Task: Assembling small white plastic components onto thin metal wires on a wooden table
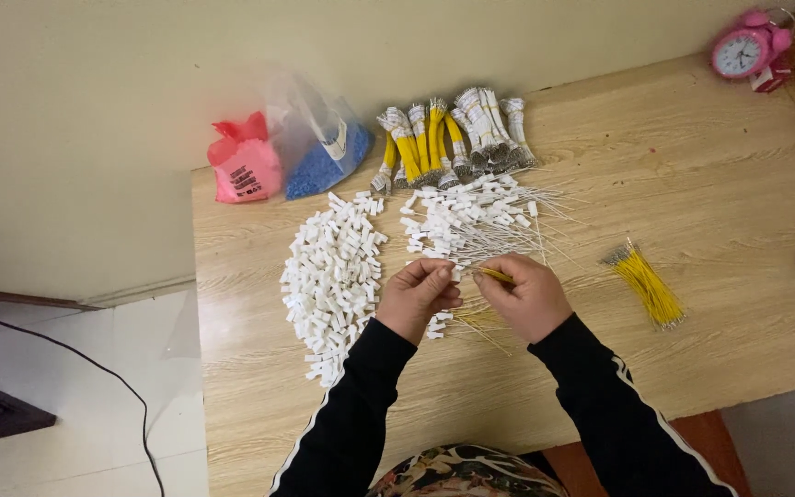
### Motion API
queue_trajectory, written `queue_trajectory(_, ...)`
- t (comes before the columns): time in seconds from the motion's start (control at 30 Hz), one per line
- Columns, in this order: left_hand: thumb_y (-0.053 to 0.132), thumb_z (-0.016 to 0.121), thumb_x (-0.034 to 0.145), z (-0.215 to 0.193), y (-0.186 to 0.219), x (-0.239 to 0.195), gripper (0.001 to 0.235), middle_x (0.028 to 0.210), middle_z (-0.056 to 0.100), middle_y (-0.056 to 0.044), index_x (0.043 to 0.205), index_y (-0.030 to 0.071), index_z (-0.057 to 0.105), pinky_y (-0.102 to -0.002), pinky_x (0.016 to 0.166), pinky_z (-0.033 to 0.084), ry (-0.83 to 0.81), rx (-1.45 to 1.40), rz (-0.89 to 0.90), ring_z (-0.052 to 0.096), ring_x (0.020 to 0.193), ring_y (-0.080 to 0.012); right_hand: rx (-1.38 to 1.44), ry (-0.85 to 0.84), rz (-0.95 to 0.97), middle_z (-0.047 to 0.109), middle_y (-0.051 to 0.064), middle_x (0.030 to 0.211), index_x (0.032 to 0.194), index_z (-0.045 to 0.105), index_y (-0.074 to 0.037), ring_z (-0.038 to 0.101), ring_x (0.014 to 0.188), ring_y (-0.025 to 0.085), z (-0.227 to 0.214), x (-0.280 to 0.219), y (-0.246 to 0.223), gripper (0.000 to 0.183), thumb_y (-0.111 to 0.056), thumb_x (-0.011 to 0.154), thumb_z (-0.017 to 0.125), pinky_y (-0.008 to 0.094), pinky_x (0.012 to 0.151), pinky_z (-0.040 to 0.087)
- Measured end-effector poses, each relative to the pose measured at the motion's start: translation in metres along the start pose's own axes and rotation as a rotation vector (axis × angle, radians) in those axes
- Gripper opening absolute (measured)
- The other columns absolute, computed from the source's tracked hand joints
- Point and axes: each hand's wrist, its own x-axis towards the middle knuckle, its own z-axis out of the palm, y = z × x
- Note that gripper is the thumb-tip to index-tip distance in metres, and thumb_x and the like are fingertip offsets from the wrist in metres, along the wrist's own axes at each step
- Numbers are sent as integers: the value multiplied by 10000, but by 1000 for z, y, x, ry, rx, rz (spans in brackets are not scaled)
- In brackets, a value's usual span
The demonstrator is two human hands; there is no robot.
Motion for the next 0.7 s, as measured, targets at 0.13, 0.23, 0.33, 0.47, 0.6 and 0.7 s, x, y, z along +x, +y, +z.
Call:
queue_trajectory(0.13,131,676,909,1,-2,0,209,844,662,-118,1060,-9,642,-349,688,642,-4,-69,-19,722,750,-245,-6,-9,-18,667,125,718,854,729,-89,667,710,275,0,2,0,87,-116,771,735,351,637,516)
queue_trajectory(0.23,187,667,920,0,-1,1,224,835,699,-161,1059,13,641,-344,673,641,-33,-147,-64,731,750,-254,-23,-21,1,641,141,694,831,703,-73,651,678,303,-2,2,-4,98,-141,772,739,369,618,509)
queue_trajectory(0.33,195,659,926,0,0,0,224,850,705,-172,1062,20,633,-328,664,641,-37,-189,-85,734,762,-257,-28,-40,5,624,140,663,807,693,-71,638,649,306,-2,2,1,103,-158,785,744,377,594,496)
queue_trajectory(0.47,207,640,938,0,-1,2,228,860,715,-181,1070,21,625,-324,669,637,-37,-207,-92,736,771,-254,-34,-26,20,629,118,660,794,697,-87,643,647,264,-4,1,-2,95,-148,754,757,344,598,501)
queue_trajectory(0.6,193,666,919,7,3,-2,206,842,710,-158,1045,36,625,-329,666,636,-54,-165,-93,732,773,-259,-57,-52,11,625,113,651,794,690,-83,642,645,260,-7,3,-3,88,-147,776,749,331,605,503)
queue_trajectory(0.7,195,691,896,10,3,-2,182,835,705,-134,998,58,627,-315,671,629,-47,-80,-72,729,762,-240,-26,-79,18,618,159,664,803,686,-60,633,639,320,-7,5,-1,95,-140,790,734,383,595,490)
